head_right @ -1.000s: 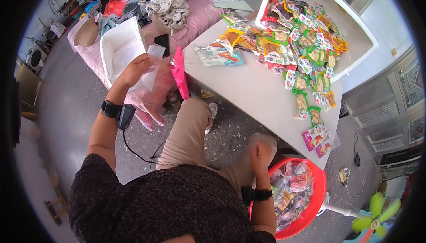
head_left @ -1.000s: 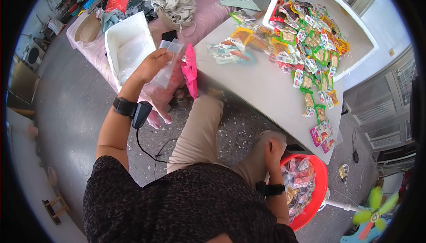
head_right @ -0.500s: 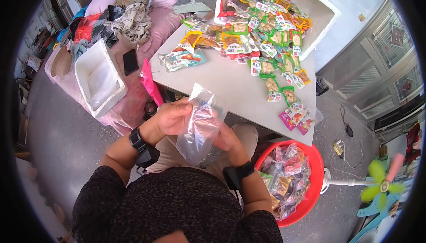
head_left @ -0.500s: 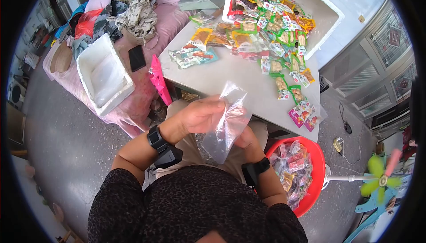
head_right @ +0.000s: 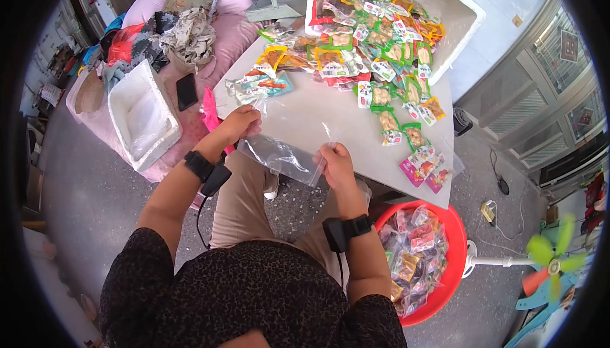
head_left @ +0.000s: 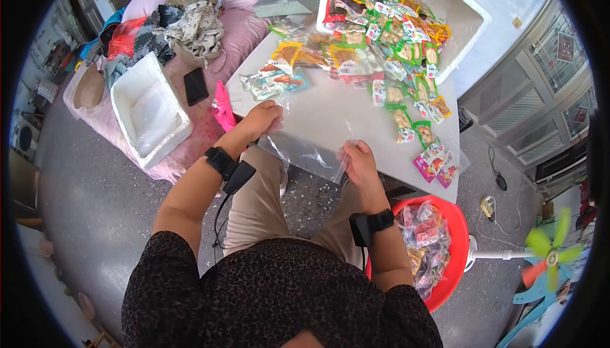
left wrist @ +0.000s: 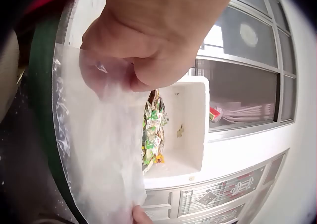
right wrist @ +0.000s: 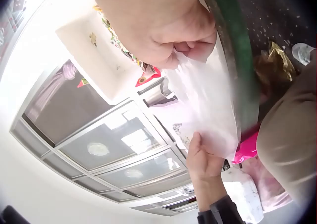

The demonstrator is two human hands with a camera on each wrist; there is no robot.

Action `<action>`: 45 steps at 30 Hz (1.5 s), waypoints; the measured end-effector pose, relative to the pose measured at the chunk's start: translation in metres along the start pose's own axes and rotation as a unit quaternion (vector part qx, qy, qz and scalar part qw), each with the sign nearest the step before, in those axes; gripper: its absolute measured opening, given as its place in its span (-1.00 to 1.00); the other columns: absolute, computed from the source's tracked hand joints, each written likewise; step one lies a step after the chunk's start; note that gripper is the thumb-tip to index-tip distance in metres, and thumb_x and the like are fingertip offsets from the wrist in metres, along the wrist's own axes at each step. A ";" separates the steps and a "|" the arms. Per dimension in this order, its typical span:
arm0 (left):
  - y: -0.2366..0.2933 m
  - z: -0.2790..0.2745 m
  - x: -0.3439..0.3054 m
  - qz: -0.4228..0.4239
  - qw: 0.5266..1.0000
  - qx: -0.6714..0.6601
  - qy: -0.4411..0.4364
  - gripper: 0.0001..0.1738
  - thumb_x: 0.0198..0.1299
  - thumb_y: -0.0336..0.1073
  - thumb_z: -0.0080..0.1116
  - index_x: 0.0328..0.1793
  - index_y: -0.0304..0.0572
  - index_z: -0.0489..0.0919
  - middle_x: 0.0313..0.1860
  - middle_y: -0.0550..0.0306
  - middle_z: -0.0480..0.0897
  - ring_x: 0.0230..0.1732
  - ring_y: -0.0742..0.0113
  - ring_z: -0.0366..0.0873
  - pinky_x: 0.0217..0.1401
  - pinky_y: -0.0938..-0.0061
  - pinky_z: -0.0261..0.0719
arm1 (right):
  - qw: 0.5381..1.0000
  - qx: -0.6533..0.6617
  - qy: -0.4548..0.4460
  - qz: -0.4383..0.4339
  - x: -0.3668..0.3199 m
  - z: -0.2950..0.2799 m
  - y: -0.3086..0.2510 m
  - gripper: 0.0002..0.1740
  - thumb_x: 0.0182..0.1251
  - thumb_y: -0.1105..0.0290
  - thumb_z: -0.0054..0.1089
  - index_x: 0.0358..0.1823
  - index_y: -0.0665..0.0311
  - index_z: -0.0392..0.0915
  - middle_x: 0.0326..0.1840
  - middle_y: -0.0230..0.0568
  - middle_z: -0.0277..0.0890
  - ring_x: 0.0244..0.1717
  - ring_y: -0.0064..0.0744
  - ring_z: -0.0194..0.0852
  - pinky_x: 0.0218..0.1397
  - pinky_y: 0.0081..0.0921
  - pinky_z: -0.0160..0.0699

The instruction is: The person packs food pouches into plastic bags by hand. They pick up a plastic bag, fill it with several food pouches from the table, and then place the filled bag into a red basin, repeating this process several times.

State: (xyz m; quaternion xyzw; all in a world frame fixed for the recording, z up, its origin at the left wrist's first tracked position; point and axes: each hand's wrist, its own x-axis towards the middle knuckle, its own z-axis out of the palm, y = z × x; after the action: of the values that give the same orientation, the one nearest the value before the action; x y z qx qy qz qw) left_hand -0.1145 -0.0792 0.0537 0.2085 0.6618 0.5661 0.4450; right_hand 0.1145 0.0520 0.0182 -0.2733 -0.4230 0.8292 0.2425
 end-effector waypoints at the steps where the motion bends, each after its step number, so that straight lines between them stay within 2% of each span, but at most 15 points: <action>1: -0.003 0.000 0.009 0.003 0.999 0.027 0.023 -0.84 0.05 -0.26 -0.11 -0.39 -0.20 0.38 -0.50 0.20 0.42 -0.50 0.45 0.43 -0.51 0.64 0.40 | 1.000 -0.019 0.017 -0.003 0.007 0.002 0.004 -0.91 0.07 0.44 0.01 -0.38 0.25 0.34 -0.52 -0.34 0.36 -0.53 -0.50 0.39 -0.52 -0.62 0.36; 2: -0.007 0.001 0.016 0.029 0.993 0.100 0.062 -0.81 0.02 -0.27 -0.06 -0.34 -0.26 0.39 -0.43 0.11 0.45 -0.40 0.30 0.45 -0.40 0.52 0.42 | 0.999 -0.033 0.031 -0.004 0.014 0.004 0.008 -0.90 0.07 0.44 0.01 -0.37 0.25 0.33 -0.51 -0.34 0.36 -0.53 -0.50 0.39 -0.54 -0.63 0.34; 3: -0.016 0.001 0.025 0.182 0.942 0.227 0.167 -0.80 0.00 -0.28 -0.03 -0.31 -0.26 0.39 -0.42 0.09 0.45 -0.39 0.30 0.45 -0.40 0.52 0.42 | 0.998 -0.047 0.044 -0.005 0.020 0.005 0.012 -0.89 0.06 0.44 0.01 -0.37 0.25 0.33 -0.50 -0.34 0.36 -0.53 -0.50 0.39 -0.56 -0.64 0.32; 4: -0.025 0.003 0.033 0.325 0.842 0.343 0.262 -0.78 -0.01 -0.28 0.00 -0.28 -0.26 0.39 -0.41 0.07 0.44 -0.37 0.30 0.44 -0.39 0.52 0.42 | 0.996 -0.062 0.058 -0.006 0.024 0.008 0.013 -0.88 0.05 0.44 0.01 -0.36 0.26 0.32 -0.49 -0.33 0.35 -0.53 -0.50 0.39 -0.59 -0.65 0.30; 5: -0.033 0.005 0.043 0.452 0.697 0.440 0.340 -0.75 -0.03 -0.28 0.03 -0.25 -0.27 0.38 -0.40 0.05 0.44 -0.36 0.30 0.44 -0.38 0.52 0.42 | 0.996 -0.066 0.066 -0.012 0.029 0.010 0.014 -0.88 0.05 0.44 0.00 -0.36 0.26 0.32 -0.49 -0.33 0.35 -0.53 -0.50 0.39 -0.59 -0.63 0.32; 6: -0.025 0.017 0.033 0.468 0.715 0.420 0.305 -0.70 -0.07 -0.31 0.06 -0.19 -0.29 0.38 -0.37 -0.02 0.43 -0.30 0.23 0.41 -0.32 0.48 0.41 | 0.994 -0.069 0.077 -0.018 0.032 0.012 0.015 -0.88 0.05 0.45 0.00 -0.36 0.27 0.32 -0.49 -0.32 0.35 -0.53 -0.50 0.39 -0.60 -0.61 0.33; 9: -0.027 0.065 0.007 0.375 0.875 0.294 0.087 -0.72 -0.06 -0.29 0.00 -0.23 -0.32 0.41 -0.27 -0.09 0.45 -0.17 0.01 0.36 -0.12 0.28 0.30 | 0.995 -0.060 0.082 -0.025 0.037 0.014 0.016 -0.87 0.05 0.44 -0.01 -0.35 0.28 0.32 -0.48 -0.32 0.35 -0.53 -0.50 0.38 -0.59 -0.57 0.37; 12: -0.042 0.096 0.008 0.337 0.884 0.324 0.003 -0.74 -0.06 -0.28 0.10 -0.26 -0.28 0.42 -0.41 0.03 0.43 -0.36 0.29 0.41 -0.33 0.48 0.39 | 0.997 -0.029 0.062 -0.023 0.040 0.017 0.017 -0.87 0.08 0.44 -0.03 -0.34 0.29 0.31 -0.47 -0.32 0.34 -0.51 -0.51 0.37 -0.54 -0.56 0.41; 15: -0.046 0.108 0.008 0.309 0.911 0.271 -0.019 -0.74 -0.08 -0.25 0.13 -0.33 -0.29 0.44 -0.43 0.03 0.42 -0.39 0.31 0.41 -0.34 0.48 0.39 | 0.999 0.020 0.036 -0.015 0.036 0.016 0.016 -0.88 0.11 0.43 -0.08 -0.32 0.29 0.31 -0.47 -0.33 0.32 -0.48 -0.53 0.35 -0.48 -0.59 0.42; 22: -0.038 0.112 0.005 0.279 0.911 0.304 -0.004 -0.72 -0.15 -0.22 0.16 -0.42 -0.29 0.43 -0.45 0.01 0.43 -0.42 0.27 0.41 -0.35 0.46 0.38 | 0.999 0.034 -0.008 -0.011 0.039 0.006 0.022 -0.86 0.14 0.42 -0.11 -0.28 0.29 0.31 -0.48 -0.37 0.27 -0.46 -0.59 0.31 -0.41 -0.58 0.44; 25: -0.042 0.112 0.009 0.277 0.907 0.316 0.005 -0.71 -0.17 -0.21 0.16 -0.45 -0.29 0.42 -0.46 0.00 0.43 -0.41 0.23 0.41 -0.36 0.44 0.37 | 1.000 0.023 -0.009 -0.018 0.039 0.004 0.023 -0.86 0.14 0.44 -0.13 -0.33 0.36 0.35 -0.35 -0.20 0.39 -0.30 -0.38 0.40 -0.33 -0.48 0.47; 34: -0.038 0.113 0.008 0.257 0.906 0.336 0.019 -0.69 -0.19 -0.17 0.15 -0.49 -0.28 0.39 -0.50 0.00 0.42 -0.41 0.18 0.39 -0.38 0.40 0.34 | 0.999 -0.032 0.025 0.010 0.039 0.007 0.018 -0.88 0.13 0.45 -0.12 -0.34 0.32 0.36 -0.37 -0.24 0.38 -0.36 -0.44 0.39 -0.39 -0.52 0.47; 37: -0.036 0.116 0.003 0.263 0.895 0.360 0.026 -0.68 -0.18 -0.16 0.14 -0.50 -0.29 0.40 -0.50 -0.01 0.43 -0.43 0.18 0.39 -0.40 0.40 0.34 | 0.999 -0.037 -0.022 0.009 0.038 0.005 0.016 -0.88 0.13 0.44 -0.12 -0.33 0.31 0.35 -0.37 -0.25 0.38 -0.37 -0.44 0.39 -0.39 -0.52 0.47; 39: -0.035 0.116 0.002 0.281 0.888 0.361 0.038 -0.68 -0.17 -0.15 0.13 -0.50 -0.29 0.40 -0.51 -0.01 0.43 -0.46 0.19 0.40 -0.42 0.40 0.34 | 0.999 -0.035 -0.010 0.013 0.040 0.003 0.018 -0.89 0.13 0.44 -0.12 -0.33 0.29 0.35 -0.37 -0.26 0.38 -0.37 -0.44 0.39 -0.38 -0.51 0.46; 45: -0.040 0.112 0.009 0.264 0.911 0.316 0.009 -0.71 -0.10 -0.17 0.08 -0.52 -0.30 0.41 -0.56 -0.01 0.45 -0.47 0.19 0.42 -0.42 0.41 0.35 | 0.998 -0.043 0.023 0.026 0.041 0.001 0.017 -0.91 0.13 0.43 -0.13 -0.33 0.24 0.32 -0.39 -0.30 0.35 -0.35 -0.46 0.38 -0.33 -0.46 0.45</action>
State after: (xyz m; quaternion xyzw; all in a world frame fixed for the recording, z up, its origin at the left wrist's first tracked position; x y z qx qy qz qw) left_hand -0.0178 -0.0193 0.0175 0.5004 0.7308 0.4262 0.1838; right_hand 0.0806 0.0683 -0.0054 -0.3137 -0.4448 0.8099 0.2186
